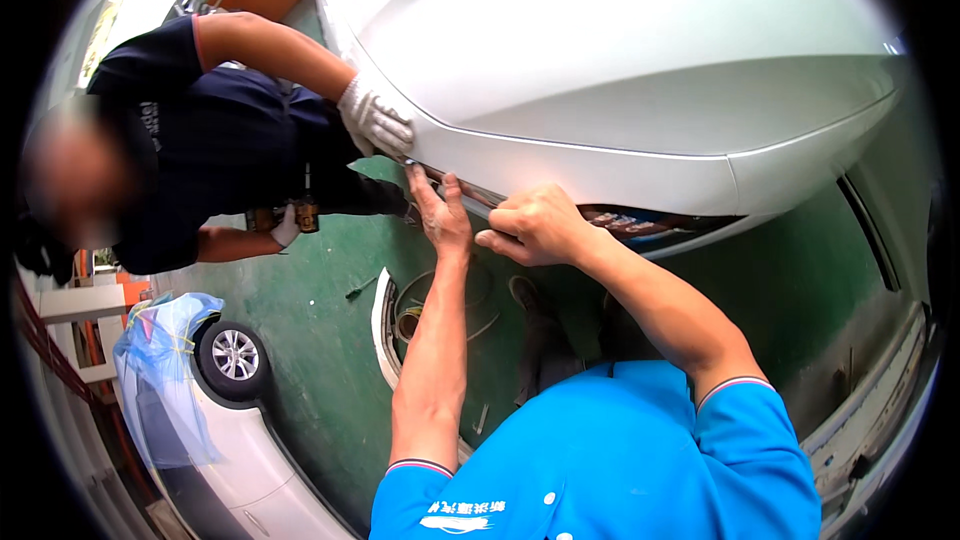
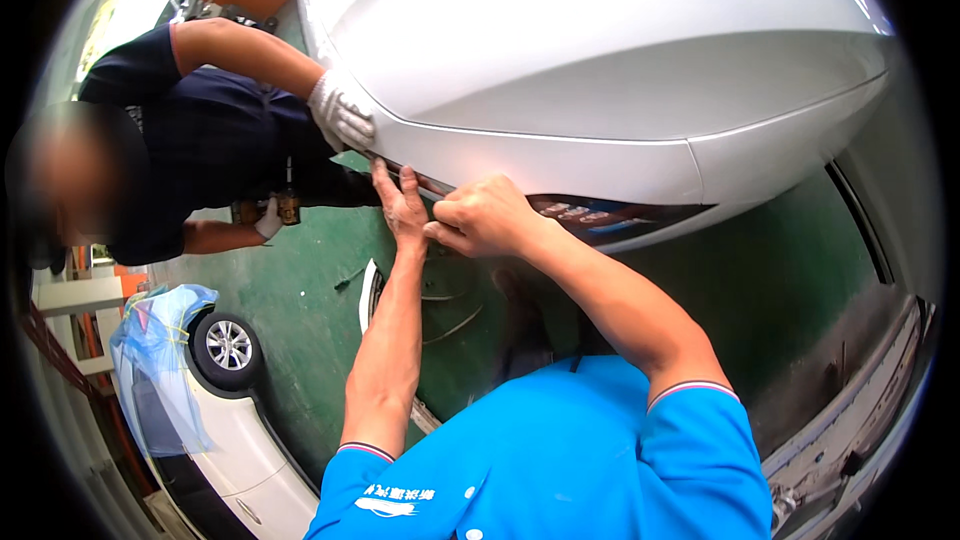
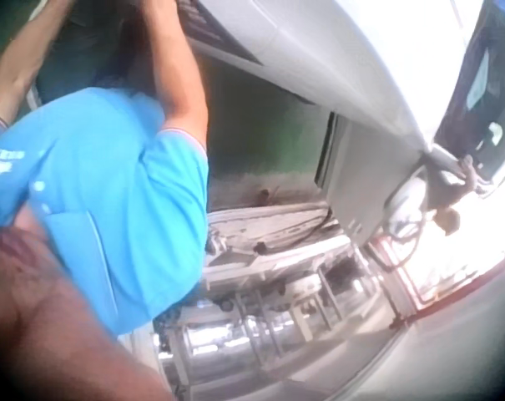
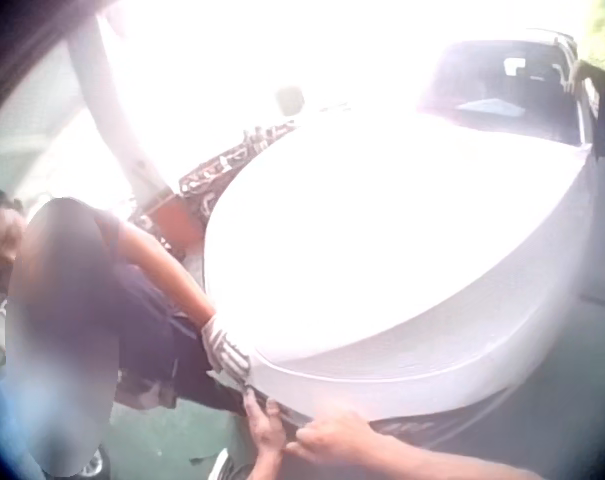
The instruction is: The person aligns and secures a white front bumper onto a white car with the hood open. They use their hands to position the bumper and a power drill to fasten it, while a coworker assists by holding the hood and using a drill on the opposite side. The person also handles the car's grille, positioning it into place before finalizing the bumper installation.
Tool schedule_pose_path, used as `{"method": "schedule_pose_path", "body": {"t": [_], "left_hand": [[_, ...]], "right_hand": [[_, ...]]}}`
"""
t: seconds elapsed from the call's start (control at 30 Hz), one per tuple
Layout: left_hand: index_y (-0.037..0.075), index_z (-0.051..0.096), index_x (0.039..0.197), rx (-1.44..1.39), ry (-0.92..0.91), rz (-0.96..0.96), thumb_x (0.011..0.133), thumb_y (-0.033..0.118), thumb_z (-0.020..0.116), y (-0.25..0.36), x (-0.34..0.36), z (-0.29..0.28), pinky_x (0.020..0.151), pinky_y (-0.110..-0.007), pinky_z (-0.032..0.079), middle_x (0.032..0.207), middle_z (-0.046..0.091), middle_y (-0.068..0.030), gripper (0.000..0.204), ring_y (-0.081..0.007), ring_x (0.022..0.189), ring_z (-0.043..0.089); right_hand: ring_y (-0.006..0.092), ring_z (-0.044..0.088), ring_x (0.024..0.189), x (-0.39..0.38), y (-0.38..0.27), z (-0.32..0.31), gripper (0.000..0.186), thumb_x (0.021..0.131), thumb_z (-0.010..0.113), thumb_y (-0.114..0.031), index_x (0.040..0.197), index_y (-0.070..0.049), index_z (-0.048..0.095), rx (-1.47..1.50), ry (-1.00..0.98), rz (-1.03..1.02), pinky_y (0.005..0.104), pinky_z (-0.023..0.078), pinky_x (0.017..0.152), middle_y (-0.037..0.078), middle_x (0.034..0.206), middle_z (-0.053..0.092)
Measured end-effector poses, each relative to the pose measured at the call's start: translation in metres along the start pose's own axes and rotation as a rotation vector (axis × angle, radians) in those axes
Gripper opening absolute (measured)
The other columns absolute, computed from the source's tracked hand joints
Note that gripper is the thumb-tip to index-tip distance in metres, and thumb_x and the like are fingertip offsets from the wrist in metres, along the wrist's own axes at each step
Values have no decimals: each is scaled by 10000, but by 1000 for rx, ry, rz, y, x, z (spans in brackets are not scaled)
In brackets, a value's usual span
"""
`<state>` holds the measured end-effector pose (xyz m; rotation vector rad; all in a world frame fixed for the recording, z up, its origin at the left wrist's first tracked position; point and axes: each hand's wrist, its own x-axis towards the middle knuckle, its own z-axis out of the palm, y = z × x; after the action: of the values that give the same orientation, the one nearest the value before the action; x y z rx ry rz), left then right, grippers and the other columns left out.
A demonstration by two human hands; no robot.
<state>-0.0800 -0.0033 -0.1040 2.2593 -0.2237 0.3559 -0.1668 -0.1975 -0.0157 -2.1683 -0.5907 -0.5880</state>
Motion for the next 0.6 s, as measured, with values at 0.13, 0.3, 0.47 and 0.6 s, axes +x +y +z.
{"method": "schedule_pose_path", "body": {"t": [0.13, 0.3, 0.47, 0.6], "left_hand": [[-70, 367, 1512, 0, -37, -124, 1058, 466, 495, 19, -10, -18, 1190, -477, 329, 1527, 427, -286, 713, -456, 1419, 404], [-49, 461, 1473, 125, 80, 254, 1041, 317, 545, 61, -46, -5, 1185, -504, 339, 1526, 449, -265, 572, -429, 1425, 423], [-52, 387, 1544, 251, -133, 415, 1048, 290, 529, 61, -82, 18, 1239, -512, 277, 1633, 327, -266, 619, -439, 1524, 294], [-68, 382, 1538, 242, -75, 500, 1042, 297, 537, 68, -91, 12, 1242, -516, 271, 1628, 328, -274, 635, -452, 1519, 296]], "right_hand": [[340, 589, 554, 5, -5, -3, 400, 834, 786, -290, 630, -84, 510, 67, 10, 23, 456, 429, 505, 108, 578, 545], [341, 611, 542, -22, -23, -36, 389, 853, 750, -341, 639, -82, 554, 93, -63, 114, 446, 468, 507, 111, 593, 596], [302, 584, 533, -20, -44, -43, 419, 829, 794, -295, 637, -98, 479, 147, 79, -5, 426, 469, 486, 81, 579, 532], [244, 600, 539, 22, -101, -84, 434, 783, 796, -330, 621, -145, 439, 335, 267, -280, 411, 488, 475, 58, 597, 533]]}}
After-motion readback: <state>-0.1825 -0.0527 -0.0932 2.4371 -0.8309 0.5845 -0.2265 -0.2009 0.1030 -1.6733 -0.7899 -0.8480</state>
